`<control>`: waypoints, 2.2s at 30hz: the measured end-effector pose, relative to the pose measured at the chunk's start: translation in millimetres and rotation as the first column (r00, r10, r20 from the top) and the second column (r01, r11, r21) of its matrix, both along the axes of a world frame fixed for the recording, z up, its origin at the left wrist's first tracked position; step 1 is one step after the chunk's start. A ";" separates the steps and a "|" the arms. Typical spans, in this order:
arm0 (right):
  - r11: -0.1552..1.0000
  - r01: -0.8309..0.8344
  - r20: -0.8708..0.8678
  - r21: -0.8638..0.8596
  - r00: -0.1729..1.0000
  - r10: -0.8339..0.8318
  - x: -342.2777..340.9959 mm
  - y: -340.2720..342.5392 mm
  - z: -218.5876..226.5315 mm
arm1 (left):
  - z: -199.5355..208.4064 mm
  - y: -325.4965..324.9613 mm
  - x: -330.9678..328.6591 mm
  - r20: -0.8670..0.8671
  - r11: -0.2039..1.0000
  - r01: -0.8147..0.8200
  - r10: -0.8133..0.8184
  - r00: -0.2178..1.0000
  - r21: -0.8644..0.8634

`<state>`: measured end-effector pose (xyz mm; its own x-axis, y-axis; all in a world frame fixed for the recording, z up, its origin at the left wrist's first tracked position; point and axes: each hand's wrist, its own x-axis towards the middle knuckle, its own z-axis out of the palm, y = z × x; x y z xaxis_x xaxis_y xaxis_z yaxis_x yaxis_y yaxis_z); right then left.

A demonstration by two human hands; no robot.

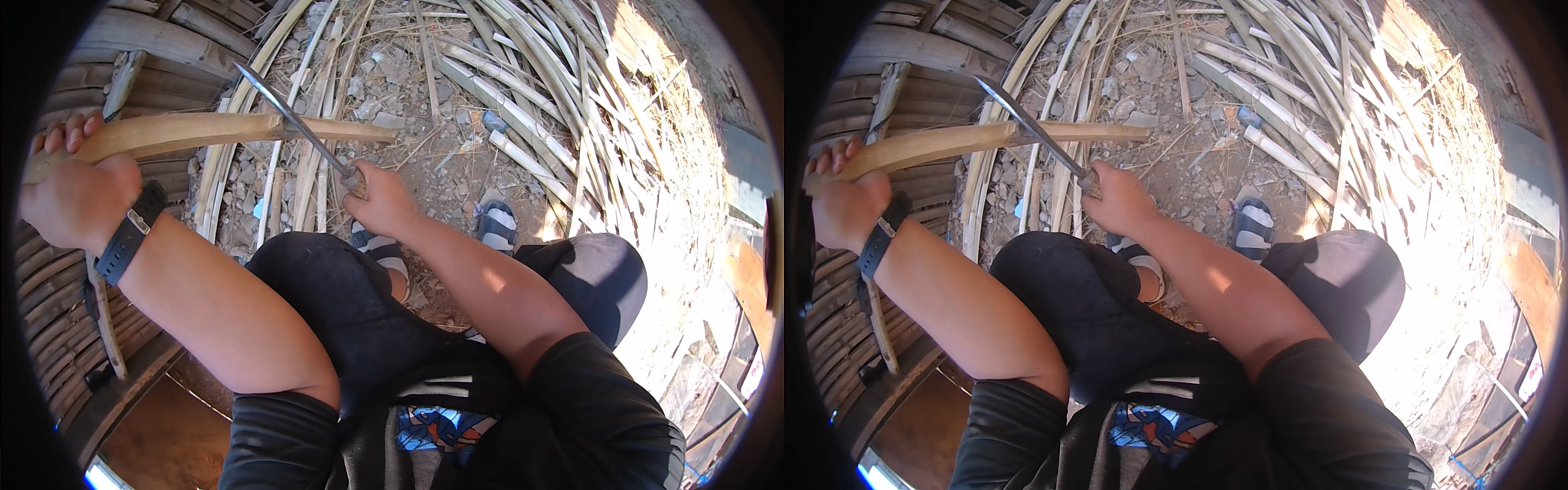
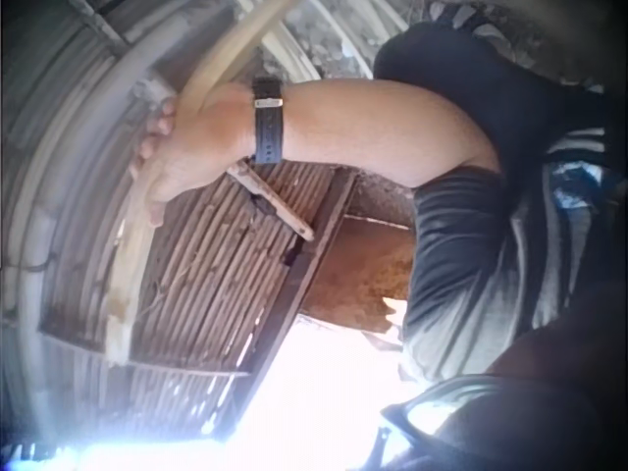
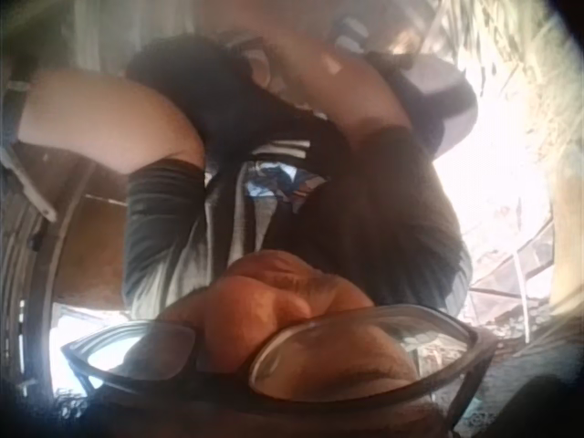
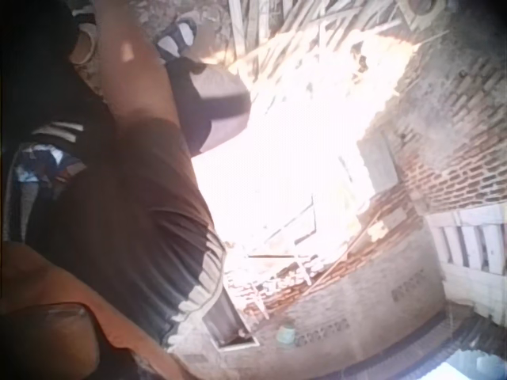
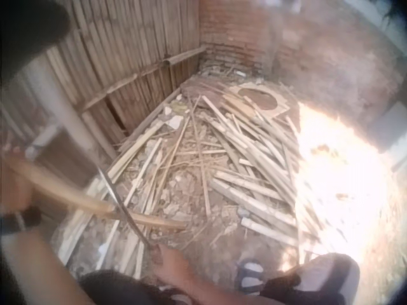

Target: The person splits a long bamboo pole into thin strips using a knife. They hold the bamboo with one hand and use the knife to split it lengthwise, then separate the resulting strips.

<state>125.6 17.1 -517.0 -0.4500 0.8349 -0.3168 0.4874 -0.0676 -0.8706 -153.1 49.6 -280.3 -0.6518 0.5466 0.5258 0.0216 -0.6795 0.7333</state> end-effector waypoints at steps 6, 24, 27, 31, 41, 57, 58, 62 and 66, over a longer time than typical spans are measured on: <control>0.946 0.225 0.353 -0.232 0.926 -0.134 52.9 -4.9 -103.2 | 3.2 2.3 20.6 -0.125 0.988 -0.141 0.132 0.983 -0.064; 0.917 0.265 0.369 -0.297 0.918 -0.146 44.0 -22.4 -90.8 | -1.4 -3.0 20.8 -0.064 0.977 -0.189 0.183 0.981 -0.099; 0.949 0.201 0.216 -0.241 0.965 -0.150 27.5 -30.5 -72.9 | -0.4 0.4 -8.6 -0.058 0.988 -0.126 0.121 0.991 -0.090; 0.968 0.102 0.038 -0.231 0.995 -0.096 20.0 -22.7 -48.0 | 1.7 -0.1 13.7 -0.049 0.961 -0.241 0.236 0.970 -0.133; 0.925 0.337 0.308 -0.178 0.911 -0.272 44.6 -5.0 -59.1 | 47.1 -59.5 -22.7 -0.016 0.995 -0.098 0.098 0.995 0.003; 0.902 0.138 0.298 0.409 0.914 -0.275 200.0 115.1 119.6 | 42.1 -105.2 -17.0 0.230 0.885 0.039 -0.163 0.959 0.464; 0.882 0.139 0.293 0.450 0.910 -0.293 193.4 109.2 118.5 | 41.1 -100.6 -13.1 0.222 0.882 0.067 -0.190 0.956 0.467; 0.904 -0.122 0.376 0.409 0.926 -0.046 162.7 105.2 152.6 | 42.6 -90.3 3.9 0.209 0.885 0.120 -0.235 0.949 0.450; 0.772 -0.198 0.436 0.604 0.893 -0.112 203.0 129.3 115.6 | 39.0 -100.8 -18.6 0.176 0.866 0.205 -0.314 0.933 0.457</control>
